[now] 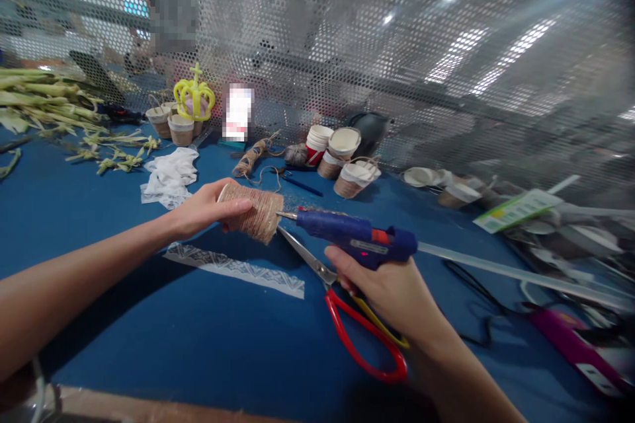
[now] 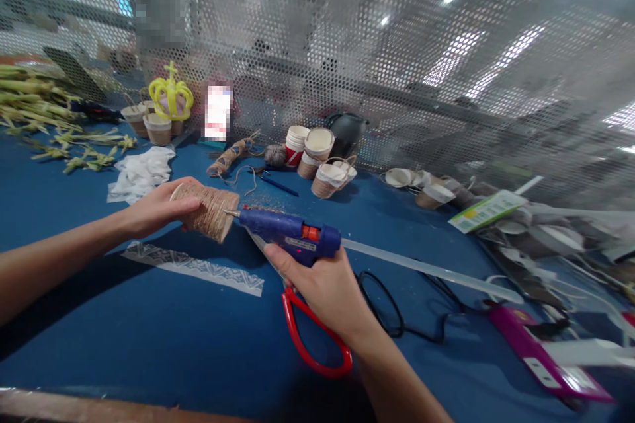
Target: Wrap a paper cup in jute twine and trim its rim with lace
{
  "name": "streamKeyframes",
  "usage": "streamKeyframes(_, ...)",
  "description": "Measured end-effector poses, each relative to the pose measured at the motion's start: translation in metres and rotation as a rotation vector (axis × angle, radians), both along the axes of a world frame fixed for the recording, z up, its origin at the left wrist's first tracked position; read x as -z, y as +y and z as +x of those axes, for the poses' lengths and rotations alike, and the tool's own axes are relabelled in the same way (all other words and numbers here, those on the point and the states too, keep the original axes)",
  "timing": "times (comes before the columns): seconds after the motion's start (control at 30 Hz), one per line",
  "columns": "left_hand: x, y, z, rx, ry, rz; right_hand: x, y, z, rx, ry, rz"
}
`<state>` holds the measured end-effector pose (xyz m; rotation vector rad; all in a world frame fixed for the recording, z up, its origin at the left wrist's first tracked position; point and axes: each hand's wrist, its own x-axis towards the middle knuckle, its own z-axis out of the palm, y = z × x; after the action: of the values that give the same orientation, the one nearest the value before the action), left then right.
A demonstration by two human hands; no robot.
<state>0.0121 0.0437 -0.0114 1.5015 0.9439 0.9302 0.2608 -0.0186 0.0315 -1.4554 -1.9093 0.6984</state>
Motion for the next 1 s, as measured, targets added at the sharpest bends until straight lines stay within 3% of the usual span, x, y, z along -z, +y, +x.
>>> streamKeyframes(0.47,0.0006,0.0006,-0.0004,0.003,0.01,0.006,0.0016,0.0026,0.0017,0.055,0.064,-0.056)
streamKeyframes(1.0,0.0001,0.0004,0.0024,0.018,-0.057,-0.066,0.0072,-0.0007,-0.0011,-0.032,0.033,-0.055)
